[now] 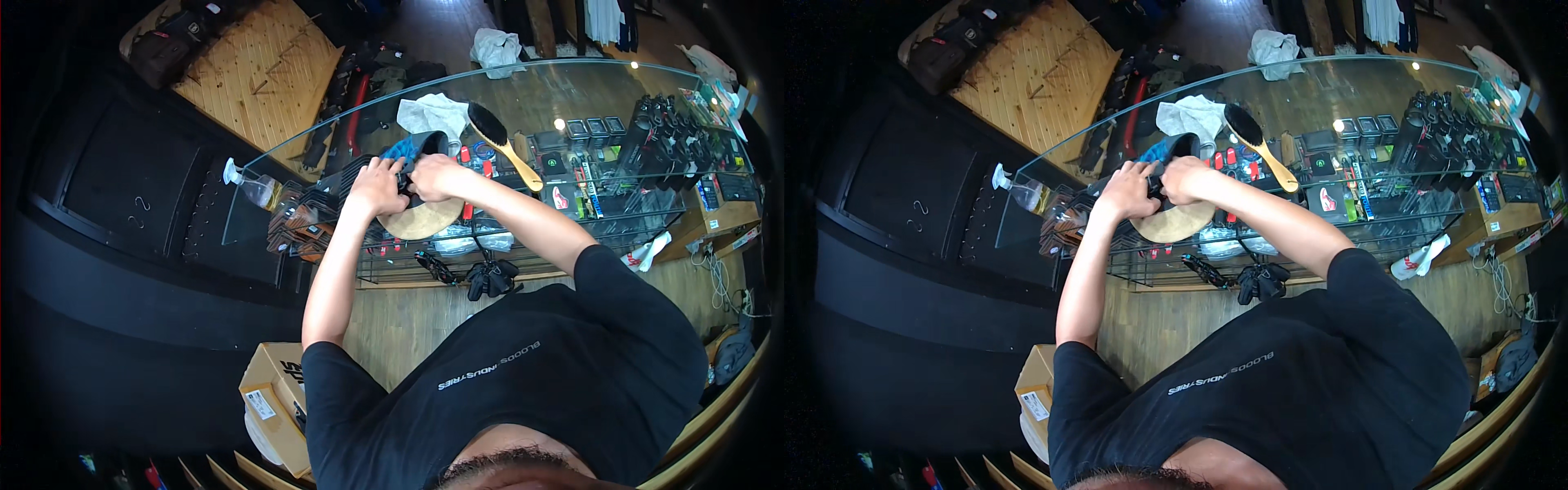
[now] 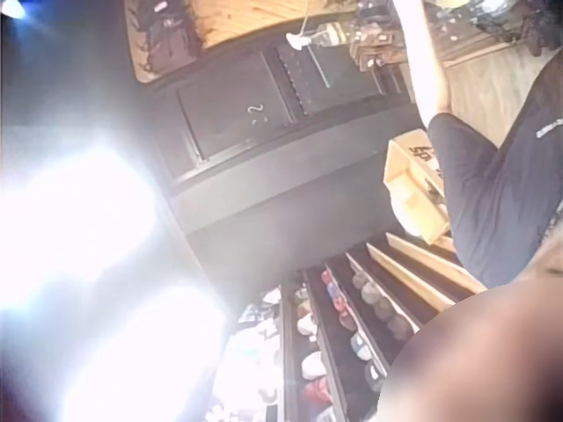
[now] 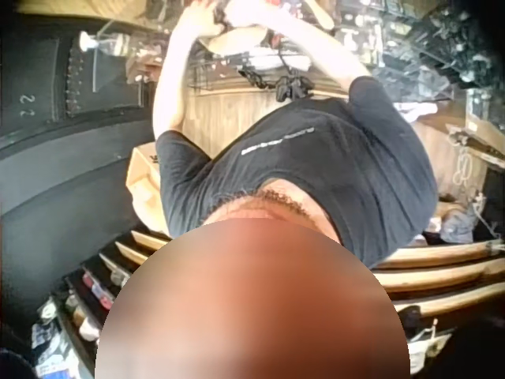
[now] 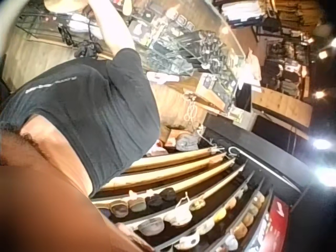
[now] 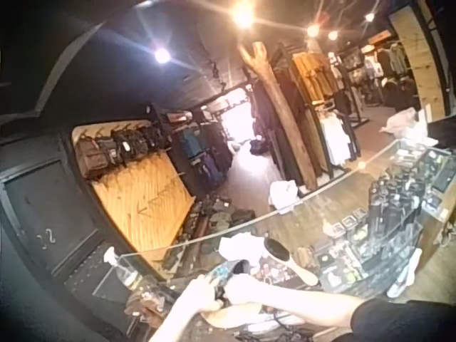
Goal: The person is removing hats from a storage box, cleaning them with a wooden brush, and placing them onto display shelves.
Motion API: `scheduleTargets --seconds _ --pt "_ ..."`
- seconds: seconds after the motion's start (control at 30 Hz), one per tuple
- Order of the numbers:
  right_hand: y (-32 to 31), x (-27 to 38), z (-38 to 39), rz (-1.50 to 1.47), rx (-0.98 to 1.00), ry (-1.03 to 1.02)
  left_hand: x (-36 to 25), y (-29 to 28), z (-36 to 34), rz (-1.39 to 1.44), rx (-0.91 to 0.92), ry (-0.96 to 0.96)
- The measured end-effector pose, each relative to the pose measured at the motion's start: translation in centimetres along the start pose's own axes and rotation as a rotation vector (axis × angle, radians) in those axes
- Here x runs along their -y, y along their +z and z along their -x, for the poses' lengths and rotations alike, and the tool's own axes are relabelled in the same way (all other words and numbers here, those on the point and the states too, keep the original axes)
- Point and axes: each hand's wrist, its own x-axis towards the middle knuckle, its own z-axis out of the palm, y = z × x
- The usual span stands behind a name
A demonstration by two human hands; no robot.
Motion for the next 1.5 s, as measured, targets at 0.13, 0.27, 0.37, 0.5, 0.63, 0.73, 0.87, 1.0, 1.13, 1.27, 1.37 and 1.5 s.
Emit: scheduleTargets --seconds 0.13,0.27,0.37,0.5,0.63,0.73,0.87,1.0,1.13,1.27,1.37,1.5 --pt "-2.2 -1.2 3.2 -0.130 -0.032 -0.196 -1.3 1.3 -1.2 -0.167 0.132 -0.068" --pt "-6.2 -3.0 4.4 -0.368 -0.214 -0.158 -2.2 1.1 -1.9 -0.177 0.184 -0.072" --pt "-7.3 -3.2 2.4 -0.398 -0.530 -0.148 -1.1 0.1 -2.3 0.016 0.248 -0.061" --pt "-6.4 -3.6 -1.9 -0.206 -0.402 0.055 2.4 -0.7 -2.3 0.329 0.099 0.060" --pt "-5.5 -4.1 -5.5 -0.070 -0.042 0.256 4.9 0.6 -3.5 0.340 -0.409 -0.019" --pt "-5.0 -3.6 -5.9 -0.084 -0.059 0.314 6.3 1.9 -4.2 0.355 -0.245 -0.126" --pt "-7.0 -2.7 -3.9 -0.154 -0.187 0.254 8.0 0.9 -3.3 0.638 -0.123 -0.037" --pt "-11.7 -0.4 -0.2 -0.306 -0.505 0.212 7.3 -3.0 1.1 0.585 -0.695 0.077" --pt "-15.1 4.4 2.9 -0.292 -0.739 0.176 3.6 -7.5 5.8 0.911 -1.099 0.214" --pt "-16.2 8.5 4.5 -0.180 -0.993 0.132 1.4 -8.2 9.9 1.231 -0.643 0.442" --pt "-15.9 10.7 5.2 0.004 -1.261 -0.001 1.2 -7.5 9.4 1.401 -0.682 0.444" --pt "-13.1 13.9 4.7 0.117 -1.319 -0.130 1.0 -6.4 7.6 2.352 -0.425 0.798"
